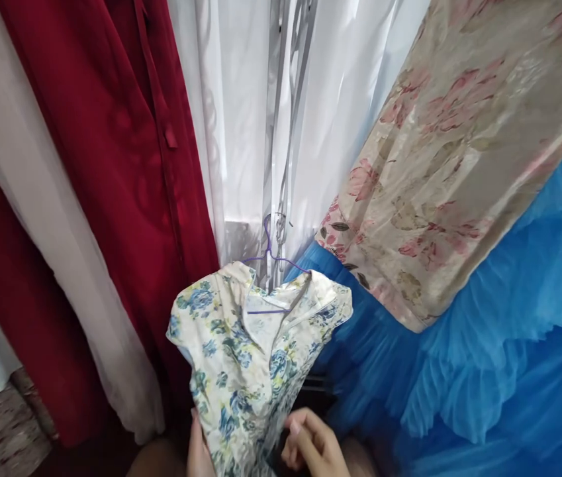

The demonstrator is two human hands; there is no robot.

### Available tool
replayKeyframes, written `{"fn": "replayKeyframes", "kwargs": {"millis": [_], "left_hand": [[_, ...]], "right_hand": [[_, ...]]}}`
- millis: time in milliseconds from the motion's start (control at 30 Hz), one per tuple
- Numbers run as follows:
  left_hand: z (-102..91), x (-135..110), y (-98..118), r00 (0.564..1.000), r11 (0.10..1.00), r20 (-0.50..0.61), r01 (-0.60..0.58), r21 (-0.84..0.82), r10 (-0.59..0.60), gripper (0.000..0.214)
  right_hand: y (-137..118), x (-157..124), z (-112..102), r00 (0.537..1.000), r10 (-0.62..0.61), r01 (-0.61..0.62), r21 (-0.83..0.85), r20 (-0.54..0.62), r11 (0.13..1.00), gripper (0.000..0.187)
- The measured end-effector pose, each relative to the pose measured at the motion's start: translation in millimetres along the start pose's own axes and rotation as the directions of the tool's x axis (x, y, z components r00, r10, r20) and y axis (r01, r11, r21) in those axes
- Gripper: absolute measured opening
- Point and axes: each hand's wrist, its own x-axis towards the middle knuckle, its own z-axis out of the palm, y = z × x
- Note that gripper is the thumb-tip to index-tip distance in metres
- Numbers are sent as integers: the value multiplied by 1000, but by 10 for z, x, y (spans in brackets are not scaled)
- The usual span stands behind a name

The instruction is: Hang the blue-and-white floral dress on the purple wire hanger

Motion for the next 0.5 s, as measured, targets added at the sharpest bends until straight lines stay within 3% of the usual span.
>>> {"fn": "replayKeyframes", "kwargs": {"millis": [67, 100, 167, 200, 267, 400, 433, 500], "left_hand": [[29, -376, 44, 981, 958, 8, 190, -213, -193, 47], [45, -521, 73, 944, 874, 44, 319, -366, -326, 46], [94, -692, 128, 828, 594, 177, 513, -619, -531, 55], [126, -722, 148, 780, 471, 238, 558, -683, -579, 63], [200, -710, 158, 745, 369, 286, 577, -728, -602, 70], [325, -638, 12, 696, 313, 247, 571, -759, -674, 67], [341, -634, -52, 681, 334, 193, 561, -757, -707, 66], [356, -641, -169, 661, 467, -34, 491, -735, -750, 63]], "right_hand": [[-152, 168, 80, 999, -42, 40, -89, -22, 995, 45], [-221, 256, 128, 998, -55, 52, -146, -15, 988, 42], [-322, 414, 229, 996, -67, 79, -263, 56, 962, 39], [-346, 475, 274, 993, -74, 99, -310, 92, 946, 39], [-338, 544, 335, 987, -92, 135, -364, 133, 922, 43], [-166, 484, 284, 990, -110, 131, -297, 87, 946, 45], [-118, 439, 244, 992, -108, 120, -254, 59, 960, 46], [-47, 337, 161, 996, -94, 92, -163, -6, 982, 49]]}}
